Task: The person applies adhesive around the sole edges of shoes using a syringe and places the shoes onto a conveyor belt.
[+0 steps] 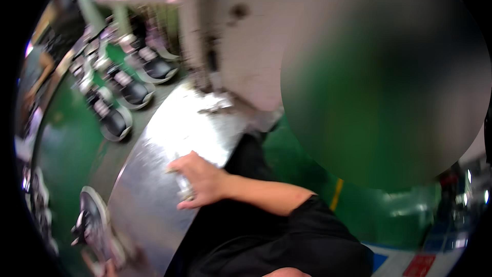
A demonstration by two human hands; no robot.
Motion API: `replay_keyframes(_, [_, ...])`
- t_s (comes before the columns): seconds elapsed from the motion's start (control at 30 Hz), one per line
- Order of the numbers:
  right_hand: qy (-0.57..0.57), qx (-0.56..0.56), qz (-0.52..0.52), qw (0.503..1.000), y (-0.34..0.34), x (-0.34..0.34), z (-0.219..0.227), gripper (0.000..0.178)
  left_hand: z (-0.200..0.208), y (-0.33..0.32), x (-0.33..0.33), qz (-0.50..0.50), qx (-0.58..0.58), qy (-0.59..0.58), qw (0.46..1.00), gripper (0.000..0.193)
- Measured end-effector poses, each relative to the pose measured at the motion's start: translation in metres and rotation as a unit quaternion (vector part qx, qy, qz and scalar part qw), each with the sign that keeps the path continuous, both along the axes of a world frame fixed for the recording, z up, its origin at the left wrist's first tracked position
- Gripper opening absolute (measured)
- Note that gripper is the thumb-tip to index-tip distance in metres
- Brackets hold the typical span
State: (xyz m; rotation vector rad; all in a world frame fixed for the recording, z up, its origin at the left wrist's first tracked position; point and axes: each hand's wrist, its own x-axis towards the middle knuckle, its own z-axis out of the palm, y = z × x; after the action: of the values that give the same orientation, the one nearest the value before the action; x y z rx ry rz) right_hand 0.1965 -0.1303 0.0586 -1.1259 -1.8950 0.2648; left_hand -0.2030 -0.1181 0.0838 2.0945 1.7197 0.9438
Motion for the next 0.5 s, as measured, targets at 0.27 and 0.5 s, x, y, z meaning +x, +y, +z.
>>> replay_keyframes(0.27, [0.053,-0.207,0.020,0.977,-0.035,0.014,0.030,0.085,0.026,-0.039,-0.014,0.016,-0.222,-0.459,0.860,0.085])
replay_keyframes(0.5, [0.224,-0.310,0.028,0.924,-0.040,0.027,0.019,0.096,-0.035,0.117,-0.058,0.056,-0.315,-0.425,0.847,0.029])
